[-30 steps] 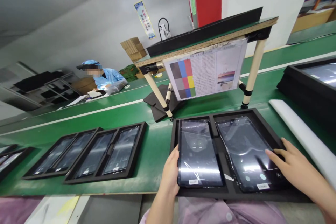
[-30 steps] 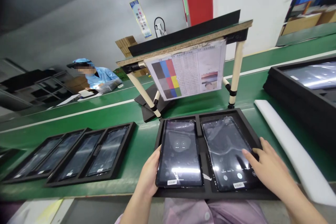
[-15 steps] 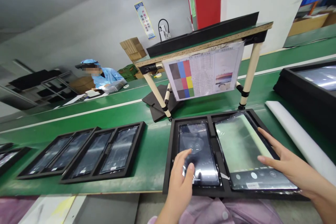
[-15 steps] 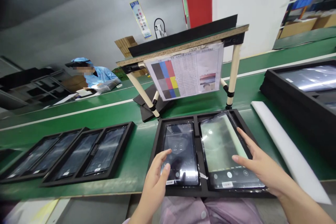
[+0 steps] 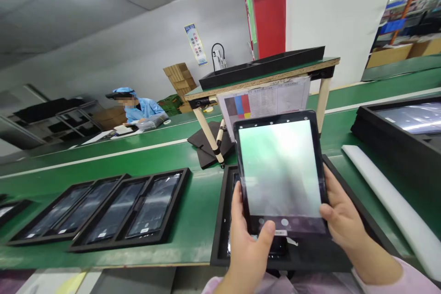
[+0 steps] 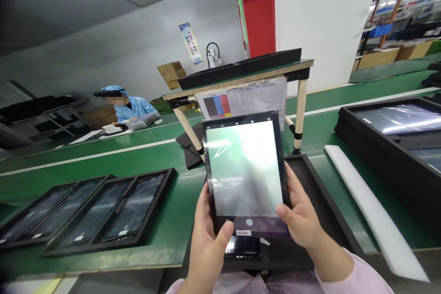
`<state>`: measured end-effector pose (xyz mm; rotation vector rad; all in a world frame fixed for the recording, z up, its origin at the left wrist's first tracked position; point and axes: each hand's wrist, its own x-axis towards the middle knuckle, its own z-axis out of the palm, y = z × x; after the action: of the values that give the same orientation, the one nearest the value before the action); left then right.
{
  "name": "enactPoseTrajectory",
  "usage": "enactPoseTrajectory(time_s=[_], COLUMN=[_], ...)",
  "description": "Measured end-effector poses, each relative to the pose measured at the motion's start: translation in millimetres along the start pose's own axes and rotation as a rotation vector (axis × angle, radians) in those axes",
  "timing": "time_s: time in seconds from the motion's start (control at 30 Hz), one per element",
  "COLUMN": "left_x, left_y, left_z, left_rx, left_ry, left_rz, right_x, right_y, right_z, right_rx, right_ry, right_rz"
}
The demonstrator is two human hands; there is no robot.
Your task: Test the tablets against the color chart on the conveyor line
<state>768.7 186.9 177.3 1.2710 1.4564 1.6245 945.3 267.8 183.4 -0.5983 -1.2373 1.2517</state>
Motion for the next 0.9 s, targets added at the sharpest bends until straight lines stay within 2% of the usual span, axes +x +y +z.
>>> enactPoseTrajectory(time_s=[0.13,0.27,0.37,0.53,0.9], left_x=[-4,-4,-2,0,1], left_y=[-7,-12,-14,-17,-20], left_z=[-3,-3,-1,2,6], left_rx=[0.246,0.528,0.647,0.72,0.789], left_ry=[0.167,0.263,0.286,0.294,0.359], left_rz=[0.108,0.184,0.222,0.278,0.291], right_x=[20,31,32,33,33], right_y=[6,12,19,25,24], right_z=[17,17,14,11,14], right_rx=[0.19,0.183,0.175,0.163,0.181], right_ry=[-0.099,-0.077,-0.059,-0.061,-0.107], right_rz=[0.132,0.266,0.291,0.285,0.232])
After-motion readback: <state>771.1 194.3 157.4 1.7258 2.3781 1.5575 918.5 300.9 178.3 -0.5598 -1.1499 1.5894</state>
